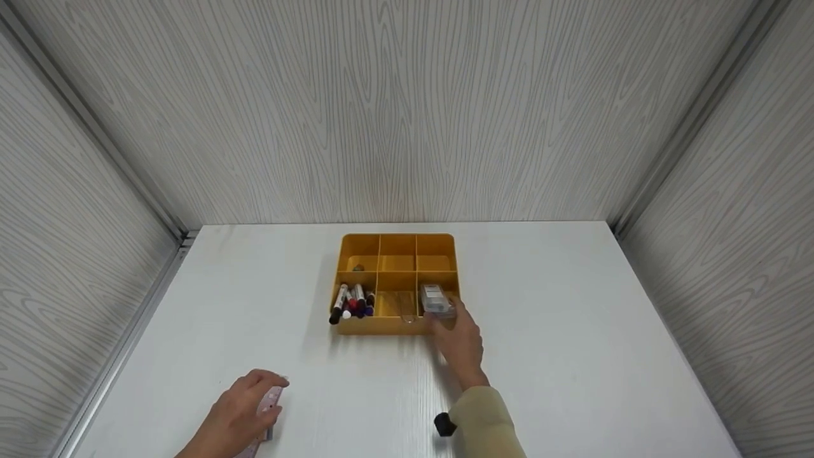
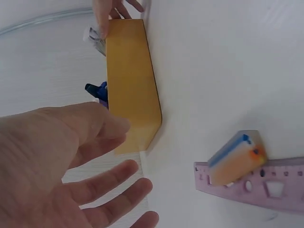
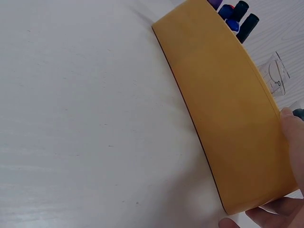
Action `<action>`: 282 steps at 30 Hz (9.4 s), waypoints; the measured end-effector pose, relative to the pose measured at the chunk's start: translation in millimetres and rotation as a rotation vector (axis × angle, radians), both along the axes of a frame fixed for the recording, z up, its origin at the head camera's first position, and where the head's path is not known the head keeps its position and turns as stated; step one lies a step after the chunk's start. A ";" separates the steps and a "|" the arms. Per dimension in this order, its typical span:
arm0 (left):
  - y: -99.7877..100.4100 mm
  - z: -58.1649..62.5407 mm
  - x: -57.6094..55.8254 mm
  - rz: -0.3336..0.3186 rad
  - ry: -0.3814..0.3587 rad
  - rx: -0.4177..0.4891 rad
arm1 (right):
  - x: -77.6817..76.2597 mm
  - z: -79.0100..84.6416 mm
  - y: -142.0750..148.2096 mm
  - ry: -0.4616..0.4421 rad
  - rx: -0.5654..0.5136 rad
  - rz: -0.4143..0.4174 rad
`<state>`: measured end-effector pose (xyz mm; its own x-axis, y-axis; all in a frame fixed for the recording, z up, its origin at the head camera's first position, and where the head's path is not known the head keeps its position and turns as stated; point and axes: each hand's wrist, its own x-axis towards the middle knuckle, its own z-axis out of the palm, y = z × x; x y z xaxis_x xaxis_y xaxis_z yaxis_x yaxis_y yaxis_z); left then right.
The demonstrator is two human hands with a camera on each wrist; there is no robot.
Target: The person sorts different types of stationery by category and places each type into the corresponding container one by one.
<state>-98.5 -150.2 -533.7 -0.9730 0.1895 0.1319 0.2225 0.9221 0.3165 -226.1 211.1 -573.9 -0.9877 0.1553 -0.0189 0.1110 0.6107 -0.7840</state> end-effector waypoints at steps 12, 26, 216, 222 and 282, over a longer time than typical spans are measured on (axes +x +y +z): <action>-1.9 -31.9 9.1 0.047 -0.406 -0.041 | -0.5 -0.1 -0.5 -0.011 -0.028 -0.006; -9.5 -35.8 3.6 -0.016 -0.313 -0.061 | 0.2 -1.1 0.0 -0.019 -0.041 -0.003; 19.5 16.8 -60.8 0.104 0.063 0.232 | 1.4 -2.1 -0.6 -0.014 -0.048 -0.011; 14.1 10.2 -44.8 0.177 -0.038 0.142 | 0.4 -3.0 -0.6 -0.018 -0.037 -0.018; 2.7 -14.8 -29.6 0.039 -0.420 0.222 | 1.0 -1.0 -1.0 -0.030 -0.058 -0.016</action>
<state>-128.1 -147.5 -548.5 -0.9568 0.1630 -0.2410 -0.0005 0.8274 0.5615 -225.1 210.0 -574.9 -0.9839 0.1691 -0.0577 0.1444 0.5622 -0.8143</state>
